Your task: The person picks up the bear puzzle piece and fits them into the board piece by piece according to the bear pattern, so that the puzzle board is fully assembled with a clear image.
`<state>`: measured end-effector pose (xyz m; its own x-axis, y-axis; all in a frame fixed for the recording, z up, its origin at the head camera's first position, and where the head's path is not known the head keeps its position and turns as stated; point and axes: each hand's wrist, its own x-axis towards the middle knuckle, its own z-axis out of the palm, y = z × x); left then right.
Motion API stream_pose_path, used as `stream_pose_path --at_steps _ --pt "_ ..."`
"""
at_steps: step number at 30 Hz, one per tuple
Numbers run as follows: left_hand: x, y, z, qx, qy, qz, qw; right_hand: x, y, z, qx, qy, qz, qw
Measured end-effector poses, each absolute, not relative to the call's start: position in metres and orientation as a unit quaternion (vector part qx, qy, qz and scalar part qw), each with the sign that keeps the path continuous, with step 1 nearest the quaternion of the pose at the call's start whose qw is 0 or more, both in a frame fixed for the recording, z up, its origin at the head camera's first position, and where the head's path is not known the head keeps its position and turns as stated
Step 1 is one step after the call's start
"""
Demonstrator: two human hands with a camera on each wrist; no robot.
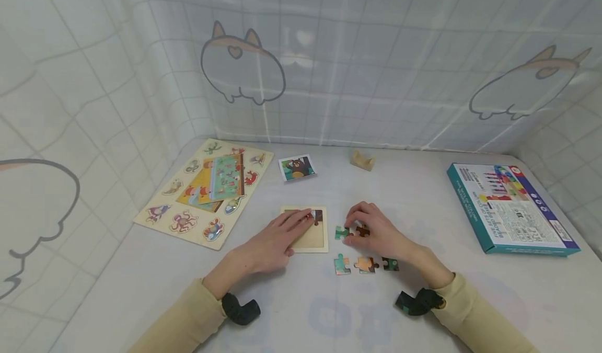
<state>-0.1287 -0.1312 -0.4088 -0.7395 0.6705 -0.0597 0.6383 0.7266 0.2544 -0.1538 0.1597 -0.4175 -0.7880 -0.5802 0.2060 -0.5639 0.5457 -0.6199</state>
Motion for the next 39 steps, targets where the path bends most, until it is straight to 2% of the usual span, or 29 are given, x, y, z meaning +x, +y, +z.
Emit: stream_pose_path --at_steps 16,25,39 --pt "-0.126 -0.133 -0.412 0.336 0.934 0.115 0.039 -0.154 0.161 -0.42 -0.329 0.876 -0.351 0.01" --pt "-0.117 -0.151 -0.41 0.309 0.938 0.155 0.024 -0.154 0.159 -0.42 -0.337 0.872 -0.353 0.013" --pt "-0.117 -0.169 -0.403 0.264 0.943 0.189 0.078 -0.153 0.161 -0.419 -0.333 0.875 -0.351 0.009"
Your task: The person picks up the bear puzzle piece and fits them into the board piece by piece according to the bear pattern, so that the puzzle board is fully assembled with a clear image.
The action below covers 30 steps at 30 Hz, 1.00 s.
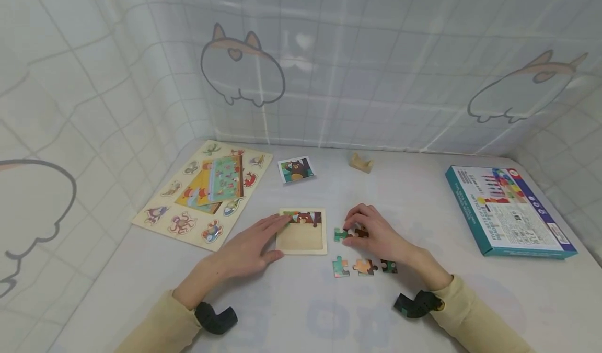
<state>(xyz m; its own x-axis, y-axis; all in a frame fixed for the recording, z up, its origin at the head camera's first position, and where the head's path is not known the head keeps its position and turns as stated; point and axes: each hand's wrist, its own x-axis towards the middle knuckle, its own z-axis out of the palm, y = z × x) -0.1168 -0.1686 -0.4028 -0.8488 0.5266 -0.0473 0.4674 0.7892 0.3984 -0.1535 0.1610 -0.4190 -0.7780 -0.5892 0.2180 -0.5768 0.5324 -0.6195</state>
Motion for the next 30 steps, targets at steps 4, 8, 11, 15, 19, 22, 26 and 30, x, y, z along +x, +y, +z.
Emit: stream_pose_path --at_steps 4,8,11,15,19,22,26,30 --pt "-0.118 -0.171 -0.402 0.258 0.943 0.196 0.072 -0.154 0.161 -0.421 -0.333 0.875 -0.352 0.009" --pt "-0.119 -0.175 -0.402 0.248 0.945 0.2 0.074 -0.154 0.161 -0.421 -0.333 0.874 -0.354 0.01" --pt "-0.12 -0.176 -0.402 0.246 0.945 0.2 0.079 -0.155 0.161 -0.42 -0.334 0.874 -0.353 0.009" --pt "-0.121 -0.175 -0.403 0.251 0.943 0.203 0.082 -0.155 0.162 -0.42 -0.334 0.875 -0.352 0.007" --pt "-0.122 -0.174 -0.403 0.248 0.943 0.206 0.086 -0.154 0.162 -0.419 -0.331 0.876 -0.351 0.01" --pt "-0.122 -0.174 -0.403 0.247 0.943 0.205 0.085 -0.154 0.161 -0.418 -0.328 0.877 -0.351 0.013" --pt "-0.121 -0.172 -0.401 0.244 0.944 0.205 0.088 -0.153 0.159 -0.416 -0.329 0.875 -0.355 0.003" --pt "-0.121 -0.171 -0.401 0.24 0.944 0.205 0.092 -0.149 0.15 -0.409 -0.329 0.869 -0.368 -0.019"
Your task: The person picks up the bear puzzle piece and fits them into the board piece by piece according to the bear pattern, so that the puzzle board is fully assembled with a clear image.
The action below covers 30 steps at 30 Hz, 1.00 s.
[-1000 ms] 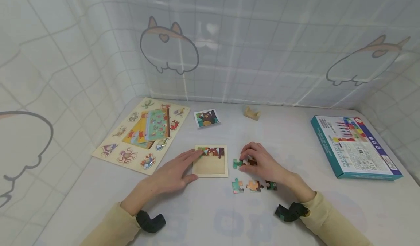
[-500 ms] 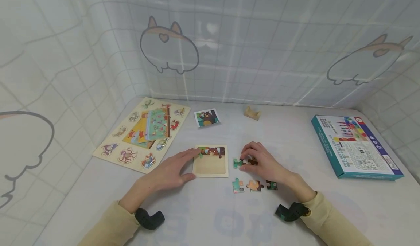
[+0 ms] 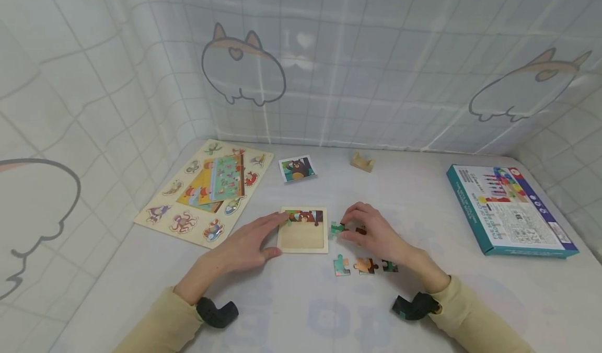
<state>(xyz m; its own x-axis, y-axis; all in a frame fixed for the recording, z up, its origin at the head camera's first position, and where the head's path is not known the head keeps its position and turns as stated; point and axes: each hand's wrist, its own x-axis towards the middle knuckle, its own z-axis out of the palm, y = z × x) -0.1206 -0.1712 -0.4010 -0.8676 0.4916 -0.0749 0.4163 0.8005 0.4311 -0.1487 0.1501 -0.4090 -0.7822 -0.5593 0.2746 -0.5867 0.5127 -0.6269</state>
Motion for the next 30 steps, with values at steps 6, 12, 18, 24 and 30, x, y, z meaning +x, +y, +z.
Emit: stream_pose_path --at_steps 6,12,18,24,30 --pt "-0.122 -0.172 -0.402 0.243 0.944 0.203 0.091 -0.147 0.127 -0.403 0.324 -0.871 0.367 0.033" --pt "-0.123 -0.172 -0.403 0.243 0.943 0.204 0.097 -0.152 0.103 -0.404 0.335 -0.869 0.363 0.039" --pt "-0.124 -0.173 -0.404 0.243 0.945 0.199 0.095 -0.155 0.081 -0.405 0.359 -0.865 0.347 0.039" --pt "-0.124 -0.174 -0.404 0.243 0.942 0.207 0.102 -0.16 0.065 -0.407 0.374 -0.866 0.328 0.047" --pt "-0.124 -0.174 -0.404 0.248 0.94 0.212 0.1 -0.164 0.054 -0.408 0.366 -0.869 0.331 0.023"
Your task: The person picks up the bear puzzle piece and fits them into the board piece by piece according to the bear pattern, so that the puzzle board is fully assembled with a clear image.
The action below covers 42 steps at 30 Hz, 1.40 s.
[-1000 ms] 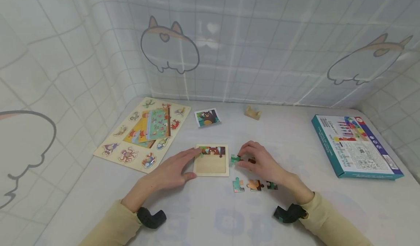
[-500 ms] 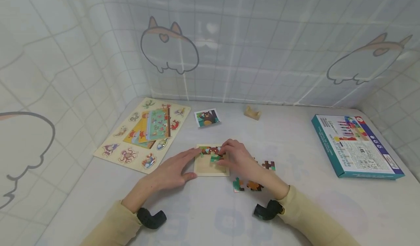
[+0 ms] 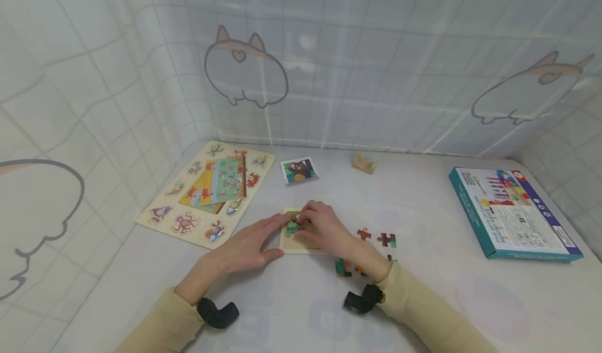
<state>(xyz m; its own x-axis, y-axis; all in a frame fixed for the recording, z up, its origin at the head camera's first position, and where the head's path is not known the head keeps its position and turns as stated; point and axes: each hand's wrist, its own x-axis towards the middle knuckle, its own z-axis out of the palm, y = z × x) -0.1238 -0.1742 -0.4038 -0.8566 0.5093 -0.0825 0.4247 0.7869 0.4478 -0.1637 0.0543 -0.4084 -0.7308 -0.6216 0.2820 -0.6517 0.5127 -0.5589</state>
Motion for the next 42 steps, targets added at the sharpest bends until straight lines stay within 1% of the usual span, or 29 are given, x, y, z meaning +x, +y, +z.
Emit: stream_pose_path --at_steps 2,8,21,37,42 --pt "-0.124 -0.174 -0.404 0.252 0.939 0.211 0.098 -0.164 0.053 -0.411 0.366 -0.868 0.334 0.021" --pt "-0.124 -0.174 -0.404 0.273 0.936 0.206 0.089 -0.164 0.052 -0.42 0.367 -0.865 0.338 0.047" --pt "-0.123 -0.174 -0.402 0.293 0.933 0.194 0.08 -0.162 0.049 -0.423 0.358 -0.866 0.341 0.071" --pt "-0.125 -0.175 -0.399 0.321 0.927 0.175 0.078 -0.163 0.051 -0.423 0.352 -0.867 0.345 0.067" --pt "-0.125 -0.175 -0.399 0.317 0.929 0.173 0.085 -0.163 0.051 -0.423 0.348 -0.868 0.35 0.062"
